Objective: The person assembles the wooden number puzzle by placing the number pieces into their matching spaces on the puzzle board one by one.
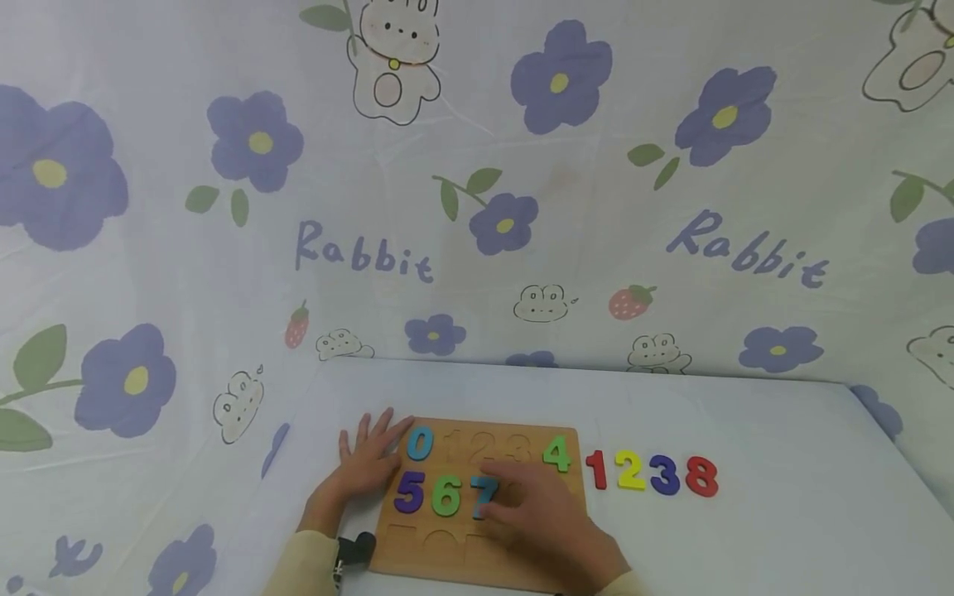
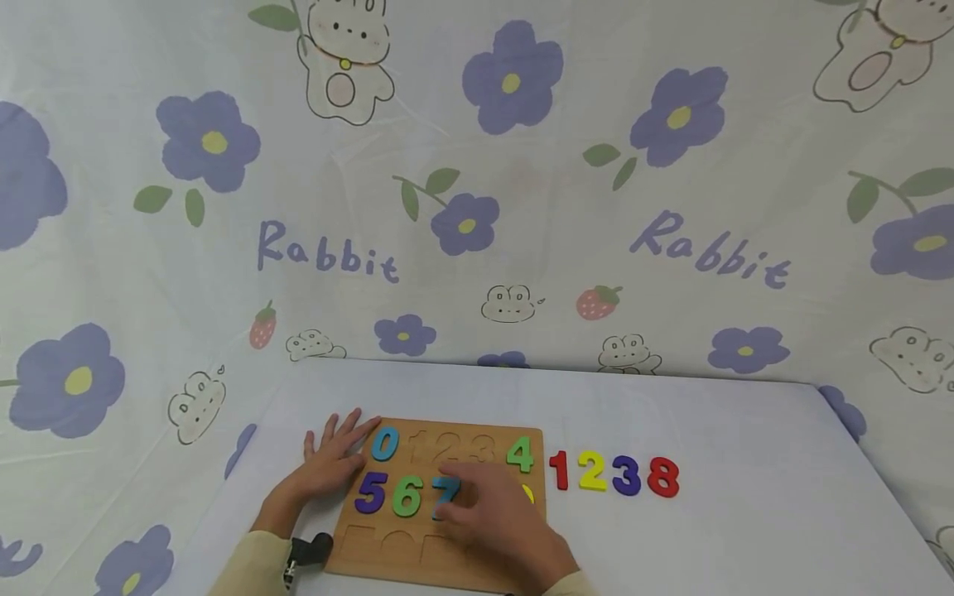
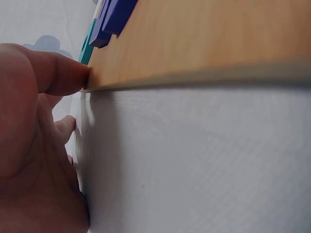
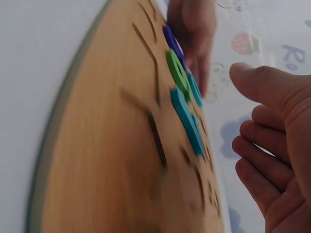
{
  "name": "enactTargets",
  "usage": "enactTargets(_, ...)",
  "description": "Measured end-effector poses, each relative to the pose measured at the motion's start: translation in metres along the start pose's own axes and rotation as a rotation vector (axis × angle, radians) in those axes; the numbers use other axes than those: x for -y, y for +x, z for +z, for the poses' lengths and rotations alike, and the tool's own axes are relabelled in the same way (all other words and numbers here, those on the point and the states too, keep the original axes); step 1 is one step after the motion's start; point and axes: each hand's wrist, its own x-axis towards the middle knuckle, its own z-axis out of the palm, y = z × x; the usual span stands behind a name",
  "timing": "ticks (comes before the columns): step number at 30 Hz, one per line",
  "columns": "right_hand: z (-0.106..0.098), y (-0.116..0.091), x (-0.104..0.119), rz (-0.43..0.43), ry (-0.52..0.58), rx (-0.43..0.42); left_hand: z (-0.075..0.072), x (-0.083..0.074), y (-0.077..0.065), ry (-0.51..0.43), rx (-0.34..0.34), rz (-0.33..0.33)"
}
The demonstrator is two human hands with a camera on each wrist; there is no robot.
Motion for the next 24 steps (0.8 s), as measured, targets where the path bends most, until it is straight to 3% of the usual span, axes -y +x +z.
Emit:
enactTargets(8,-0.04,-0.037,-0.025,0.035,-0.058,-0.126,0.002,0.003,0.005,0.013,0.029,-0.028)
enactTargets(24,-0.116,-0.096,-0.069,0.128,-0.275,-0.21,0.006,0.009,0.01,0.022,0.023,-0.014)
